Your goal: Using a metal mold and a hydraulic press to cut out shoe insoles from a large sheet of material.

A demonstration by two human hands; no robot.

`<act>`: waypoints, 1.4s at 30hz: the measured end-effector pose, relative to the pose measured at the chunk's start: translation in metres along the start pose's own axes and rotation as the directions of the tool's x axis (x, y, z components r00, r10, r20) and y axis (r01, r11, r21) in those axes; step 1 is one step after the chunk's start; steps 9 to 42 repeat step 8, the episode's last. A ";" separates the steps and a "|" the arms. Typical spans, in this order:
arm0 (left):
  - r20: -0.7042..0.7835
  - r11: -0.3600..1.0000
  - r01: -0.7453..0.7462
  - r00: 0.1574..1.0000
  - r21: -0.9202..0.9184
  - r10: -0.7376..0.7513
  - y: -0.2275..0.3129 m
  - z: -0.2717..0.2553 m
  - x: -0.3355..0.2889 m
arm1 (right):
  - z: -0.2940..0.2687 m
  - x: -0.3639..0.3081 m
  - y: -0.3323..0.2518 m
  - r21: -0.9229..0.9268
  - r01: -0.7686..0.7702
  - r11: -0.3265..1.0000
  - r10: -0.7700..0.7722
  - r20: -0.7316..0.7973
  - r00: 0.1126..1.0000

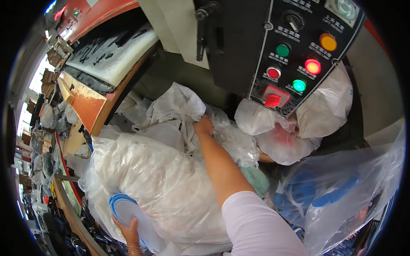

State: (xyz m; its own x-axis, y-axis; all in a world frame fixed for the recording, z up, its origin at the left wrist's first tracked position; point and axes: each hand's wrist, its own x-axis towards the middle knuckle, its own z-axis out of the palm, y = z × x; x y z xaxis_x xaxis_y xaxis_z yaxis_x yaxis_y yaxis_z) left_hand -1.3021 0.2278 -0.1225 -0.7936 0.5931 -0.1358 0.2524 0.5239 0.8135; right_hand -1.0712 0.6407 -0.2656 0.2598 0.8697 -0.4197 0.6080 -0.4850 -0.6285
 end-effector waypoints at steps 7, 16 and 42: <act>0.039 0.999 -0.047 0.998 -0.006 0.048 -0.015 -0.001 -0.002 | 0.015 -0.015 0.052 0.425 0.405 0.809 -0.439 -0.020 0.898; 0.031 0.999 -0.045 0.998 -0.014 0.046 -0.015 -0.004 -0.005 | 0.019 -0.025 0.061 0.835 0.252 0.488 -0.458 -0.001 0.889; 0.031 0.999 -0.045 0.998 -0.014 0.046 -0.015 -0.004 -0.005 | 0.019 -0.025 0.061 0.835 0.252 0.488 -0.458 -0.001 0.889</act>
